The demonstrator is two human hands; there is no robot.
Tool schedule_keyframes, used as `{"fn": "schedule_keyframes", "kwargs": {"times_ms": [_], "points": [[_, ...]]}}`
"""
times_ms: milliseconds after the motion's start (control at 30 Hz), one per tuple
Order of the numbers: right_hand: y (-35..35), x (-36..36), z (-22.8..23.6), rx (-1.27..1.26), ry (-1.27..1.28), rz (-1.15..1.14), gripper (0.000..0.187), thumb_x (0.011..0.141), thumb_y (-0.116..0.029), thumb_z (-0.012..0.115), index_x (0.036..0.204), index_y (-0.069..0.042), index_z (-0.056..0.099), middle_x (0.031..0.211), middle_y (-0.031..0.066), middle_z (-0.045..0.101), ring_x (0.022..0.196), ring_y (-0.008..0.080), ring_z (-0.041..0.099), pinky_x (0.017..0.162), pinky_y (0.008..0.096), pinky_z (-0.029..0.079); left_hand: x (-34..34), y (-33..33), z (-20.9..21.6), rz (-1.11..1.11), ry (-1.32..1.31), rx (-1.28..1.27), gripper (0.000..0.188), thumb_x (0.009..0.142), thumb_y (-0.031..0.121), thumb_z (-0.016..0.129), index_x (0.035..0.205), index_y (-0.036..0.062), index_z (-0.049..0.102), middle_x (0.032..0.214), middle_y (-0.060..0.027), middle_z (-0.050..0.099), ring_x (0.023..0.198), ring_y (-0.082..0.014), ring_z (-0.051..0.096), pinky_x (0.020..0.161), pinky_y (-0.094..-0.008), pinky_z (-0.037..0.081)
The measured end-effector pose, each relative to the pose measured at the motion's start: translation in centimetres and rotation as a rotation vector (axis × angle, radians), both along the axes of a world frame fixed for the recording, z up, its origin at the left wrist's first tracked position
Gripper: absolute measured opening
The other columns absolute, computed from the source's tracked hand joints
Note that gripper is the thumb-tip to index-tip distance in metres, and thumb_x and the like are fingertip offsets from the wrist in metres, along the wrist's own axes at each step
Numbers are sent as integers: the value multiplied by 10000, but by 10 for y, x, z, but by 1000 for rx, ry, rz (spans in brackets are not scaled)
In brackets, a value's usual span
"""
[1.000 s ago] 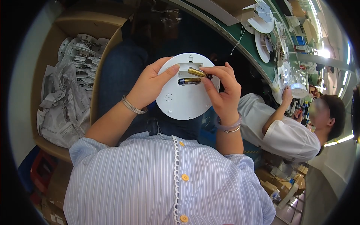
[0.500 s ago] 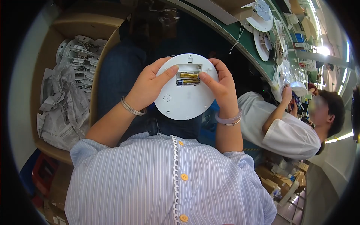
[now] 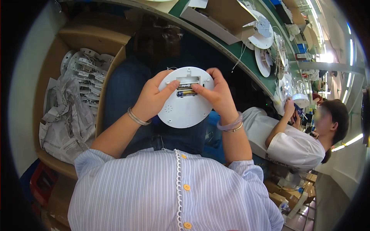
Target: Testing LED light fixtures by inserting batteries and checking for illumination on a factory assembly line.
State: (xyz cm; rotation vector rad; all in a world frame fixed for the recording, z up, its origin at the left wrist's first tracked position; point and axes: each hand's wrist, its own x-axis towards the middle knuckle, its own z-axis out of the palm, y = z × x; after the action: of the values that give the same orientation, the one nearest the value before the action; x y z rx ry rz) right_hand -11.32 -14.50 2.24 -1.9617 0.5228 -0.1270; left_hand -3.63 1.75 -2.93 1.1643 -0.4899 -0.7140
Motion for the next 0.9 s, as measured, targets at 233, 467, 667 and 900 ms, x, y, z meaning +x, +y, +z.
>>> {"fn": "schedule_keyframes", "kwargs": {"times_ms": [233,467,667,900], "points": [[-52,101,49,-665,-334,61,126,707,-78,547,804,-16,597,729,128,582,649,248,560,621,298,439,5,6,-9,99,169,-13,296,817,188,522,1051,8,499,896,-80,583,763,-111,561,644,-215,449],[-94,164,36,-792,4,389,220,683,-124,597,879,-24,605,827,150,600,768,301,568,714,323,444,5,16,-14,84,258,23,305,820,167,516,1075,2,479,926,-66,577,806,-105,551,700,-216,444],[-78,174,49,-1117,243,417,240,678,-146,615,878,-16,593,876,152,585,819,300,551,722,329,443,10,18,-17,113,285,19,297,818,179,518,1062,12,491,912,-74,580,785,-114,560,680,-220,448],[-86,177,45,-1316,203,471,236,655,-191,637,785,-1,588,777,162,582,768,322,551,708,357,448,10,21,-19,140,326,-17,300,816,180,523,1058,7,494,904,-80,583,774,-114,564,661,-220,453]]}}
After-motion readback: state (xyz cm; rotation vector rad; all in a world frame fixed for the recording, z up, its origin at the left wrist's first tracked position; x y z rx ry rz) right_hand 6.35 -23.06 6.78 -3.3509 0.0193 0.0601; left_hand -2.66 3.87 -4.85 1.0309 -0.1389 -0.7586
